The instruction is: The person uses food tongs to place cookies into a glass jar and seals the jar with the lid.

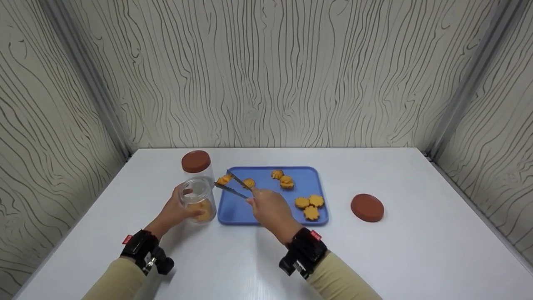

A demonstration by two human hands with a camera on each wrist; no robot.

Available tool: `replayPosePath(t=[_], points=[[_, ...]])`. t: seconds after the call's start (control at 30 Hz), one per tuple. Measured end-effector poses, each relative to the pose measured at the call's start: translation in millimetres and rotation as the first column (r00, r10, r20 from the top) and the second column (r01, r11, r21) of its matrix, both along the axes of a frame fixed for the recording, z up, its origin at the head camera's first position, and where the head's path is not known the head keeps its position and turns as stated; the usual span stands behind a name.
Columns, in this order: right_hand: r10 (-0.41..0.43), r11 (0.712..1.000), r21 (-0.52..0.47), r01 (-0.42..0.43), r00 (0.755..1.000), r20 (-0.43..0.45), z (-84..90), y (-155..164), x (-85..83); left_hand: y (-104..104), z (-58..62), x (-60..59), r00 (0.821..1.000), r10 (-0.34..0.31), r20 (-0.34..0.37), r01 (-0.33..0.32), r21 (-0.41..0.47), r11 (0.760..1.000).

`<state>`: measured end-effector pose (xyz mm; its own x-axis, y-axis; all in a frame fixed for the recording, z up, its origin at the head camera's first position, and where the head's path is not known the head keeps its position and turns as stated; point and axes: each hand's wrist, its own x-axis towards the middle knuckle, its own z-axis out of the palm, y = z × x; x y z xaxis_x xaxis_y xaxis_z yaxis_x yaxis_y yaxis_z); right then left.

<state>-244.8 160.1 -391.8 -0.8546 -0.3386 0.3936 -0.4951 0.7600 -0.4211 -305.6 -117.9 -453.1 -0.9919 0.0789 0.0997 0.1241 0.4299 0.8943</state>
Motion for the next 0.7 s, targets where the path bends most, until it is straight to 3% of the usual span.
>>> replayPosePath(t=[0.5,0.7], points=[[0.027,0.999,0.020,-0.026,0.996,-0.084,4.1,-19,0.0,-2,0.6,1.1,1.000,0.007,0.010,-0.007,0.009,1.000],[0.035,0.999,0.021,-0.034,0.997,-0.065,2.9,-25,-1.7,-2,-2.6,-1.0,1.000,-0.012,-0.001,0.012,0.022,1.000]])
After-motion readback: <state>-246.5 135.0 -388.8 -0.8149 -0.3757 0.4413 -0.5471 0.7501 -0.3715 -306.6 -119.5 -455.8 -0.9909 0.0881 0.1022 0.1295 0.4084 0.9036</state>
